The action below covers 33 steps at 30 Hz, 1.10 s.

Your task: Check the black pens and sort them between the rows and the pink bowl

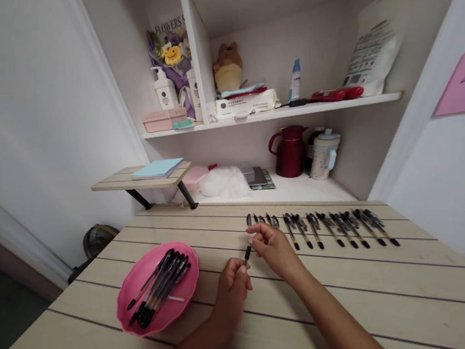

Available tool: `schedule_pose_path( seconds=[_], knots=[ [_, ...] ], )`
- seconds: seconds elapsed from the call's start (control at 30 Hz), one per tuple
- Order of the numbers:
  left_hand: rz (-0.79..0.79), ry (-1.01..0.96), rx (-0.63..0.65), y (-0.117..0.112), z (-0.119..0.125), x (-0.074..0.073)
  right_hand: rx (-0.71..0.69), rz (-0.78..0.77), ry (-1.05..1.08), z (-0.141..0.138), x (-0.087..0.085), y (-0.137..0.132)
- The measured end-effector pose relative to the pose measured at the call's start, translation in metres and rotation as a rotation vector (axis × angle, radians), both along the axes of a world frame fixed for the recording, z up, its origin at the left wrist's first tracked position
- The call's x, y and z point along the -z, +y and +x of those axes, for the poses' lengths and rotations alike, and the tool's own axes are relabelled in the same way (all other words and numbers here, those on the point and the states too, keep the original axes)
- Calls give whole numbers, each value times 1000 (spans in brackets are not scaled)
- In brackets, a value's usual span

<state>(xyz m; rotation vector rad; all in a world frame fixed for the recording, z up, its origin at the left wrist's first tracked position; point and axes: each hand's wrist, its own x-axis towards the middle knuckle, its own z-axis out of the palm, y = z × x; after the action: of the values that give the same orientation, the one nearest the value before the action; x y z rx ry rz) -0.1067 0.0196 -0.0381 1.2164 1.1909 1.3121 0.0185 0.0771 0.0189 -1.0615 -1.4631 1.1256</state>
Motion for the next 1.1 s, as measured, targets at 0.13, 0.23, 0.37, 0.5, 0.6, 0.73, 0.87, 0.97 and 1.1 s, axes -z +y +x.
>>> schedule_pose_path(
  seconds=[0.13,0.23,0.37,0.5,0.6,0.73,0.87,0.97,1.1],
  knots=[
    [91,146,-41,-3,-1,1,0,13,-31,-1,3,1],
    [103,197,-62,-3,-1,-1,-5,-11,-3,-1,2,1],
    [80,122,-26,1,-2,-1,-49,-116,50,1,-7,-3],
    [52,41,1,4,-3,-1,-85,-182,76,5,-14,-6],
    [47,18,31,3,-2,-1,-104,-209,78,7,-12,-6],
    [44,12,42,3,-2,1,-96,-193,91,4,-1,-1],
    [31,8,42,4,-2,3,-66,-163,85,3,4,0],
    [31,7,51,4,-2,2,-107,-194,99,4,1,-2],
    [25,-5,43,3,-3,1,-132,-256,185,5,1,-1]
  ],
)
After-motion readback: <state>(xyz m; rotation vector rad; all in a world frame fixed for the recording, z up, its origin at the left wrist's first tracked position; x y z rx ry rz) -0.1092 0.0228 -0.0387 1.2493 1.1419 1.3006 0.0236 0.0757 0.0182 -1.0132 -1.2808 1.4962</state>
